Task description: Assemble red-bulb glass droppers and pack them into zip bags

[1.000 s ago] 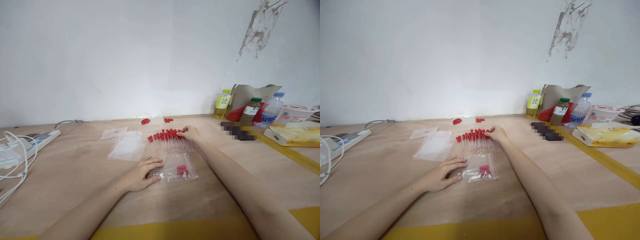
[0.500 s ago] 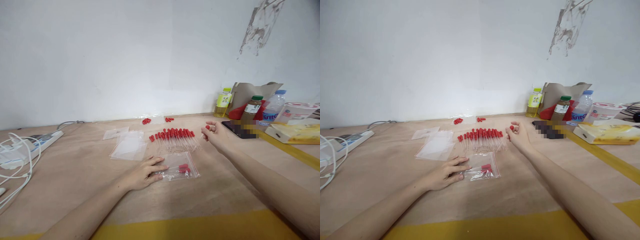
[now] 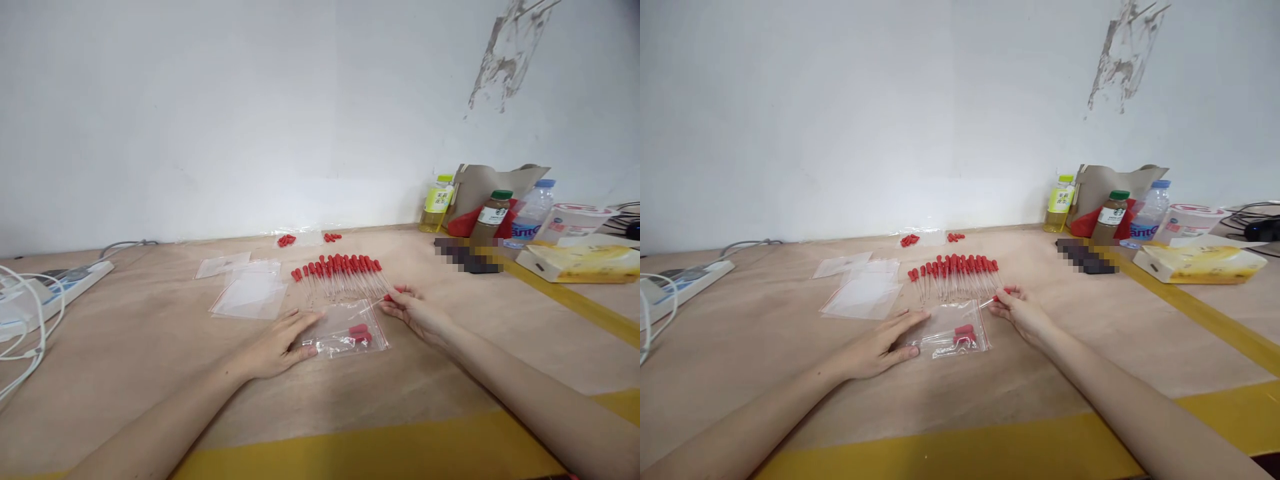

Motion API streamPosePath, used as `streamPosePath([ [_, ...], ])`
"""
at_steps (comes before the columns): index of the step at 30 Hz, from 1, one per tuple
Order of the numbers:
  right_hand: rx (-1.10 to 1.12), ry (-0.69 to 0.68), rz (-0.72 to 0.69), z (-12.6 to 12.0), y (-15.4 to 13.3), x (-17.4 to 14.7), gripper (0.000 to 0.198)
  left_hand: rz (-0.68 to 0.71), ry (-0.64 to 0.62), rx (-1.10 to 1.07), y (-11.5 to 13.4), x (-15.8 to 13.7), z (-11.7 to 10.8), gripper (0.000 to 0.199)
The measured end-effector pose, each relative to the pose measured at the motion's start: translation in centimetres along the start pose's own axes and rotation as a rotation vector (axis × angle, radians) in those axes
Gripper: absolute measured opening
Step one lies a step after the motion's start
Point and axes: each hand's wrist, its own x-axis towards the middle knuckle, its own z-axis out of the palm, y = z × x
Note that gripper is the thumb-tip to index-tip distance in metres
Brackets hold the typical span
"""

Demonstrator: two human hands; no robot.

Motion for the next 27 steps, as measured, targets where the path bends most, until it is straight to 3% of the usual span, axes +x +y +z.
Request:
streamPosePath([
  [3,-0.076,-0.213,0.066,-0.2,-0.2,-0.7,0.026,0.004,0.028,-0.025,0.2,0.0,0.0,0.055],
  [6,-0.335,-0.335,-0.014,-0.4,-0.2,-0.8,0.029,0.012,0.036,-0.031,0.2,0.0,0.0,0.055],
  [10,-0.565,-0.342,-0.159,0.2,0.5,-0.8,0.029,0.005,0.034,-0.023,0.0,0.1,0.1,0.055],
  [14,-0.630,-0.335,-0.269,0.9,1.0,-1.3,0.032,0.013,0.043,-0.025,0.0,0.1,0.1,0.055],
  [19,-0.746,-0.428,-0.356,1.3,1.0,-1.7,0.015,0.021,0.056,-0.037,0.0,0.1,0.1,0.054],
  [24,-0.767,-0.370,-0.429,1.3,1.4,-1.0,0.018,0.009,0.050,-0.036,0.1,0.1,0.1,0.054],
  [27,-0.921,-0.384,-0.551,1.1,1.6,-0.6,0.018,0.006,0.053,-0.022,0.1,0.1,0.1,0.053],
])
